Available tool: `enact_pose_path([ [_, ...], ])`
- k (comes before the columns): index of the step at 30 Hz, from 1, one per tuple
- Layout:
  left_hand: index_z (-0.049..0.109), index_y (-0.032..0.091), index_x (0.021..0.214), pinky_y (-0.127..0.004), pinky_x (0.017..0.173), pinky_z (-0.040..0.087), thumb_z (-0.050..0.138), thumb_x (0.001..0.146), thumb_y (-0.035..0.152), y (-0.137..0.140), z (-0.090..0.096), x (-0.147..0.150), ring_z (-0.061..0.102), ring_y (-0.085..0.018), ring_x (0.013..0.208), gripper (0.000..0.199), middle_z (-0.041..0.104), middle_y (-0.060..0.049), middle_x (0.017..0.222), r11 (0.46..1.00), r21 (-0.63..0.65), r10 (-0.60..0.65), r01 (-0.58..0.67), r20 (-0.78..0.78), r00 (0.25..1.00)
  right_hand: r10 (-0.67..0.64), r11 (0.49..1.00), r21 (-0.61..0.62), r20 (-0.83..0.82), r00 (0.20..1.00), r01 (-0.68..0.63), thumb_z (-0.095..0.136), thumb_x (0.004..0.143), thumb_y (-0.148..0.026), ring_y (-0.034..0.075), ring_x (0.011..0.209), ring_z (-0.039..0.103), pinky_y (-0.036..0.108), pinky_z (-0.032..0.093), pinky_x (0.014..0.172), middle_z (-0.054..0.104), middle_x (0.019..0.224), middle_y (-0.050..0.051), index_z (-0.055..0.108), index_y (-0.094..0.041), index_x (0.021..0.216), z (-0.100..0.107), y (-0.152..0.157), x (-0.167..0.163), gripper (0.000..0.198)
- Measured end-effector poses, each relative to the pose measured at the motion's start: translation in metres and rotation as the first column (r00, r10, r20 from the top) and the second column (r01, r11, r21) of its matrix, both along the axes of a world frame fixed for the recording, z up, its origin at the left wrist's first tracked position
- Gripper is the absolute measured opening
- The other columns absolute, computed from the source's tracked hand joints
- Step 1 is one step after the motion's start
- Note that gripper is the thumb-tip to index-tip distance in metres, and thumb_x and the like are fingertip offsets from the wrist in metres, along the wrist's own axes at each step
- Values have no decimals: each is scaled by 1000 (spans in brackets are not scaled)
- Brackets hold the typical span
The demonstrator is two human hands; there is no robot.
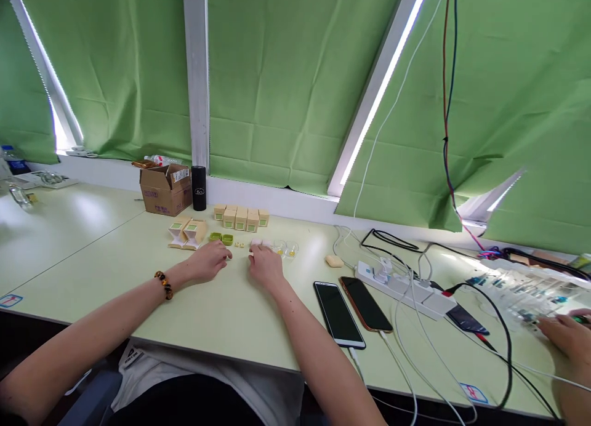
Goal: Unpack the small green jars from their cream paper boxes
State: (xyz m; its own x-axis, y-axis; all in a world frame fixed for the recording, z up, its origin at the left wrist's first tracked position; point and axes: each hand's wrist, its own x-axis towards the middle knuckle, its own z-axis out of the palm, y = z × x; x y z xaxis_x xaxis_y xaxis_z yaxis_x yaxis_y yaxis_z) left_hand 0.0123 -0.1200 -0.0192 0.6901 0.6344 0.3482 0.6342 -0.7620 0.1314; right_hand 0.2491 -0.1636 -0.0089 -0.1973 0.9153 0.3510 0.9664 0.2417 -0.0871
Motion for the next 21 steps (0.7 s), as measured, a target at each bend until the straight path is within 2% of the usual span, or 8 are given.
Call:
enact_pose_path([
  [3, 73, 20, 110, -43, 92, 49, 57, 94, 20, 0, -2, 1, 64, -29, 108, 22, 74, -11, 103, 1000, 2, -12, 12, 4, 1000, 33, 995, 91, 168, 985, -49, 49, 100, -18, 27, 107, 61, 34, 41, 71, 71, 117, 13, 66, -18, 121, 6, -2, -1, 27],
  [7, 74, 19, 108, -44, 91, 49, 57, 95, 19, 0, 1, 1, 64, -29, 104, 21, 74, -11, 97, 999, 37, -12, 10, 46, 999, 70, 974, 181, 323, 944, -134, 49, 94, -10, 28, 102, 58, 37, 39, 73, 69, 112, 16, 67, -16, 114, 11, -4, -8, 28],
  [12, 75, 19, 104, -45, 89, 49, 58, 93, 16, 2, 5, 0, 64, -29, 101, 20, 74, -11, 96, 997, 81, 1, -10, 106, 994, 103, 957, 215, 381, 919, -196, 52, 86, -5, 27, 97, 57, 37, 36, 71, 68, 105, 15, 67, -15, 106, 14, 0, -17, 26],
  [15, 75, 20, 100, -44, 88, 49, 59, 93, 15, 4, 8, 0, 65, -30, 100, 18, 74, -10, 94, 997, 78, 10, -19, 118, 993, 117, 960, 197, 370, 922, -201, 53, 87, -5, 28, 100, 57, 37, 38, 74, 68, 104, 16, 68, -15, 105, 20, 15, -17, 26],
  [17, 75, 19, 99, -44, 88, 49, 58, 93, 15, 4, 10, 1, 65, -29, 100, 18, 74, -10, 93, 997, 76, 22, -32, 126, 992, 93, 973, 174, 318, 944, -154, 54, 89, -8, 28, 104, 58, 37, 40, 78, 69, 108, 16, 69, -16, 109, 27, 33, -12, 26],
  [21, 74, 19, 99, -44, 89, 49, 55, 94, 13, 3, 14, 1, 64, -29, 102, 20, 74, -10, 94, 995, 93, 30, -41, 116, 993, -134, 987, 108, 110, 985, 123, 54, 94, -14, 28, 113, 59, 37, 44, 86, 70, 118, 14, 68, -20, 121, 41, 75, 12, 31],
])
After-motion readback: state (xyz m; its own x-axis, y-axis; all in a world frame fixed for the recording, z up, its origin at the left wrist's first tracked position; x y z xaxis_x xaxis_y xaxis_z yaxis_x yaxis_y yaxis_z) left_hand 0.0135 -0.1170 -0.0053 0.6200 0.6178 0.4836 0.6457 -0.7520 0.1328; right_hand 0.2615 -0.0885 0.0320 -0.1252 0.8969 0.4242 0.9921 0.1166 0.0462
